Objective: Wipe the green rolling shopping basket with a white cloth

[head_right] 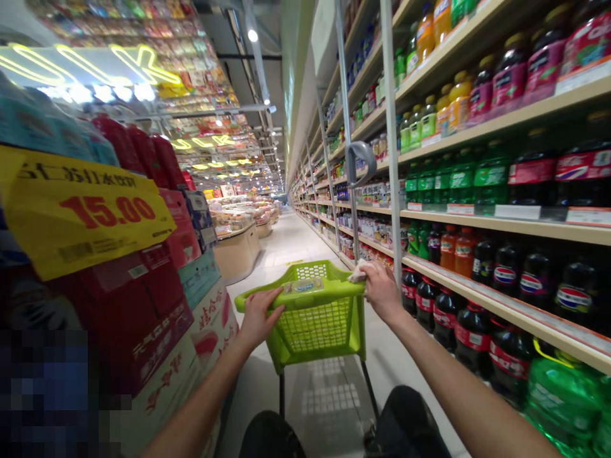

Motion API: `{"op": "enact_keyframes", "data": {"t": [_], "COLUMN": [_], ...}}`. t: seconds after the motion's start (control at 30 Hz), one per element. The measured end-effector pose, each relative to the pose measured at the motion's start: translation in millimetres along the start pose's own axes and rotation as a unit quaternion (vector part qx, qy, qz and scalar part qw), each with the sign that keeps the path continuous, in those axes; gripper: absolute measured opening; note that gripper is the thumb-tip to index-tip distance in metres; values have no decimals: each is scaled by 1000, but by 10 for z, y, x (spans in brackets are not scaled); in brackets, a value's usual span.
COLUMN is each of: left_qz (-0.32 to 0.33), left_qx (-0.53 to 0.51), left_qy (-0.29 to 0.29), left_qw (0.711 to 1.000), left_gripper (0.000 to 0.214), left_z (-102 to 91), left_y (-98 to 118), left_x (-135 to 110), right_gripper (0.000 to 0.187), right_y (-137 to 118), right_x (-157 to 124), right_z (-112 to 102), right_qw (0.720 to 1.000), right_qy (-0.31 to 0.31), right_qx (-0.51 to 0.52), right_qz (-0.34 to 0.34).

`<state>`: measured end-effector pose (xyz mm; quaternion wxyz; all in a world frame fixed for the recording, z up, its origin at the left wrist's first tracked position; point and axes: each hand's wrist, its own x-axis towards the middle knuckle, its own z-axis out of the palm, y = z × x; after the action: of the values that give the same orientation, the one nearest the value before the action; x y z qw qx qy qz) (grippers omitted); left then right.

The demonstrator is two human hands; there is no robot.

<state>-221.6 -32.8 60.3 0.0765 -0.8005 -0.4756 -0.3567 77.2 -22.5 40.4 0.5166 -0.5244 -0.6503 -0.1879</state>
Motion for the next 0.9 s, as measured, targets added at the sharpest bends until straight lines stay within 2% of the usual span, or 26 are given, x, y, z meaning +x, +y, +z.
{"op": "enact_keyframes", "data": {"t": [0.07,0.1,0.17,0.27,0.37,0.4,0.43,0.47,0.5,0.53,0.6,0.67,0.73,0.77,0.83,0.9], "left_qz": [1,1,-1,-14,-45,-58,-74,-91,-113,-133,-178,-219,-242,-249,-245,-217], "left_qx": [1,0,-5,-33,-151,-227,-318,-410,-501,-565,-629,-649,-641,-620,-529,-382], "left_qy": [7,9,11,12,27,41,56,72,85,89,114,128,129,139,194,230], "left_qw": [1000,1000,1000,999,987,971,944,904,854,809,748,718,717,731,789,868], "left_gripper": [38,38,38,37,33,34,37,41,45,46,42,36,32,33,41,56], "left_z": [5,6,-2,-36,-78,-89,-99,-106,-112,-117,-127,-138,-151,-157,-160,-126], "left_y": [4,4,-6,-13,129,231,355,494,634,761,931,958,870,803,663,560], "left_x": [4,4,4,13,54,74,97,120,143,166,213,260,305,325,352,357], "right_gripper": [28,29,31,31,30,29,29,29,31,33,44,54,54,50,40,36], "right_y": [63,4,-255,-772,-1194,-1303,-1399,-1483,-1554,-1609,-1668,-1648,-1552,-1477,-1278,-1035], "right_x": [-36,-60,-100,-88,4,35,60,75,81,77,55,38,49,66,110,139], "right_z": [-53,-50,-2,81,111,117,125,134,141,145,136,106,78,72,81,115], "right_qw": [999,999,996,976,948,939,931,926,924,928,942,950,951,955,973,992], "right_qy": [14,13,0,-28,-4,14,34,55,66,63,9,-78,-134,-144,-127,-94], "right_qx": [17,36,90,202,312,341,362,374,376,368,333,290,247,221,150,58], "right_qz": [23,15,-24,-80,-58,-40,-23,-12,-8,-11,-40,-86,-126,-136,-117,-53]}}
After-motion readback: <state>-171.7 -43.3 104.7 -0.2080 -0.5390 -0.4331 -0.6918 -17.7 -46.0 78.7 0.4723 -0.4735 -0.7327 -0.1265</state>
